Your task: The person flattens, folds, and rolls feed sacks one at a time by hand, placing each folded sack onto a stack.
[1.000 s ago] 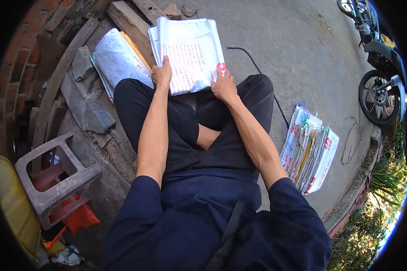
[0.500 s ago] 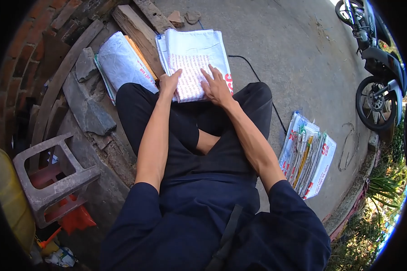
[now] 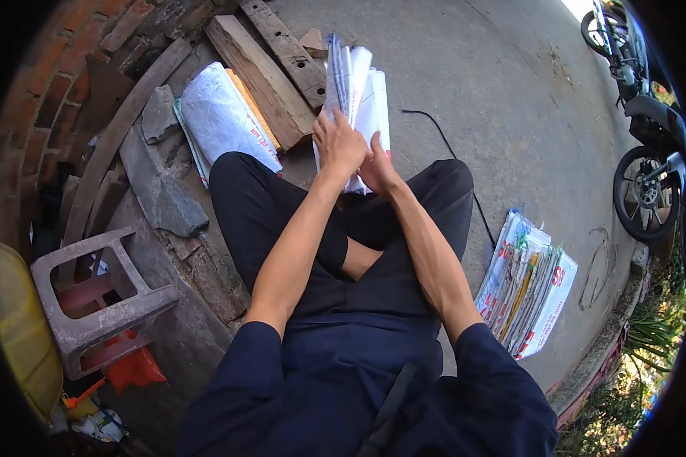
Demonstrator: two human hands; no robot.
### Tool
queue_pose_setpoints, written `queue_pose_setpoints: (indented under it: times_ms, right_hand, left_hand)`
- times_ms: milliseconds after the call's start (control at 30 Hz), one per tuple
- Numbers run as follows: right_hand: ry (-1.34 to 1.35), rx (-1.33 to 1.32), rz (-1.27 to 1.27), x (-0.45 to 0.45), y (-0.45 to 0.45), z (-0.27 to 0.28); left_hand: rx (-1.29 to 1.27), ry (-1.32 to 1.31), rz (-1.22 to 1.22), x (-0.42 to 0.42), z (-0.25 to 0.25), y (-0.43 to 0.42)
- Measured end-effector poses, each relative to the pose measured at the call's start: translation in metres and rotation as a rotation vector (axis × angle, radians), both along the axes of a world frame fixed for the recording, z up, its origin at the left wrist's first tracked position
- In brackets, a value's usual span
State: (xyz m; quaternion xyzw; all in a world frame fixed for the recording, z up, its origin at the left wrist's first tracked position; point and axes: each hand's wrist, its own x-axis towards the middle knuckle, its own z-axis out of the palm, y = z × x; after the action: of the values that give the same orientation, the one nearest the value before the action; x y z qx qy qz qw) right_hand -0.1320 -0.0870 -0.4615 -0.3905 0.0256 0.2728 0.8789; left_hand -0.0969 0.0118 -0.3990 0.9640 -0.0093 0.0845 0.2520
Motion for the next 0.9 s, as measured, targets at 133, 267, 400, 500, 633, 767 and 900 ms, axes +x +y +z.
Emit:
queue_pose_setpoints:
  times_ms: [133,267,400,500,633,767,900]
  right_hand:
    - [0.138,0.152,-0.107,0.0,-0.023,0.021]
    - [0.073,-0.225,-0.203,-0.001,-0.028,-0.004]
    - [-0.403,-1.142,-0.369,-0.002,-0.037,-0.011]
    - [-0.37,-1.061,-0.289,0.001,-0.028,-0.014]
    - [-0.062,-0.709,-0.235,0.005,-0.018,-0.024]
    - [0.234,-0.297,-0.398,0.008,-0.037,-0.015]
    - [0.178,-0.67,-0.354,0.013,-0.051,-0.023]
  left_hand:
    - [-0.082,0.17,-0.018,-0.008,-0.036,-0.035]
    - [-0.145,0.134,0.066,-0.011,-0.039,-0.034]
    - [-0.21,0.431,0.172,0.001,-0.021,0.017]
    - [-0.343,0.38,0.058,0.001,-0.034,0.044]
    - [-0.362,0.562,-0.142,-0.008,-0.038,0.013]
    - [-0.359,0.869,-0.497,-0.007,0.003,-0.002]
    - [-0.222,0.65,-0.654,-0.012,-0.015,-0.005]
